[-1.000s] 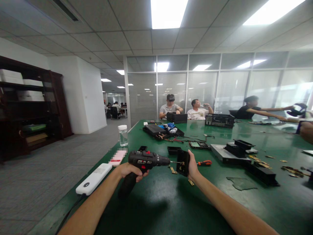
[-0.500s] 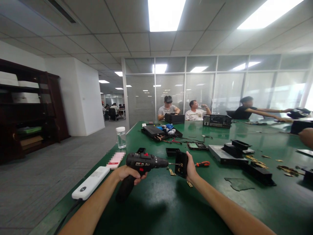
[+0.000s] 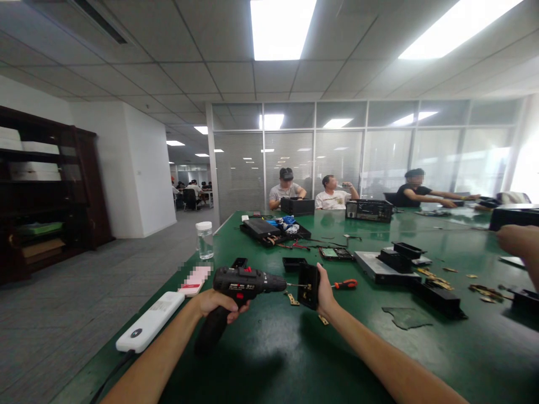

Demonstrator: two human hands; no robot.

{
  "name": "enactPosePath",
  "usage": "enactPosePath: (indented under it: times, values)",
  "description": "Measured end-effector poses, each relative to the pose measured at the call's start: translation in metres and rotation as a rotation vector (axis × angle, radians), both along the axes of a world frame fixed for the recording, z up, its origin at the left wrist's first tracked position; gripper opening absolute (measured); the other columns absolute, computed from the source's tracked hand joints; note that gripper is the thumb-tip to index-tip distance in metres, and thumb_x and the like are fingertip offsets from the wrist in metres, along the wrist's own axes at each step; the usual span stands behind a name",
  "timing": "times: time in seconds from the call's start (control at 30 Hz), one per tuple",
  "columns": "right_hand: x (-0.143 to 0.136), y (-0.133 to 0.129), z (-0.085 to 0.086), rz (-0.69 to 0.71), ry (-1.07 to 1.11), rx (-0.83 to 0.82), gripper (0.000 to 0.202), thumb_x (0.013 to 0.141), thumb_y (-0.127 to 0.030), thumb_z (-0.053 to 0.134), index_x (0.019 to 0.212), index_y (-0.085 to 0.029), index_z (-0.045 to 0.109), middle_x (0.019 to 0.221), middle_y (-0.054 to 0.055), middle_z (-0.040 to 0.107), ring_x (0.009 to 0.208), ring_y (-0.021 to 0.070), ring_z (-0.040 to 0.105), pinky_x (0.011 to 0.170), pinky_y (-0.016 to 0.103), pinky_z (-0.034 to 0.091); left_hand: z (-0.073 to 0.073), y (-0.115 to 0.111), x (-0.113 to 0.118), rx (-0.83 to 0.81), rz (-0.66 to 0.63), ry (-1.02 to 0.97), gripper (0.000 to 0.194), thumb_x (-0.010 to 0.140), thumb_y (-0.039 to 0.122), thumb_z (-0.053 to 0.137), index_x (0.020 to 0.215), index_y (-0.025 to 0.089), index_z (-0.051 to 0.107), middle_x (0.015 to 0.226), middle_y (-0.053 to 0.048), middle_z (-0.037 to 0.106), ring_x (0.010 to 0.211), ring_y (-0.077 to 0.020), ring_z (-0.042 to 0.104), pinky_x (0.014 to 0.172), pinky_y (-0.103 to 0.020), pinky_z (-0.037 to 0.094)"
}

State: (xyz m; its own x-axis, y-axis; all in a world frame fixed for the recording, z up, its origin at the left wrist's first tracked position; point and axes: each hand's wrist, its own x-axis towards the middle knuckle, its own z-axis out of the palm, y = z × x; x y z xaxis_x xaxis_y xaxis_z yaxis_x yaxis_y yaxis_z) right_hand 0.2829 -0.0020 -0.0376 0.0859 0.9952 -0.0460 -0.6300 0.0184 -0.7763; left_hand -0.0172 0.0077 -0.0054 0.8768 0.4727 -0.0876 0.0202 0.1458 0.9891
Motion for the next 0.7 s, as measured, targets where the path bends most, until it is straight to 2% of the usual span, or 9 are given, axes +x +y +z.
enactPosePath:
  times: [0.7]
  values:
    - [-0.0012, -0.0023, 0.0024, -0.004, 0.001, 0.001, 0.044, 0.069, -0.06, 0.046, 0.07, -0.018, 0.059, 0.052, 0.0, 0.054, 0.046, 0.015, 0.051, 0.045, 0.028, 0.042, 0.0009, -0.0004, 0.0002, 0.009, 0.002, -0.012, 0.038, 0.058, 0.017, 0.062, 0.094, 0.009, 0.056, 0.082, -0.007, 0.053, 0.053, -0.0089, 0.046, 0.05, -0.023, 0.035]
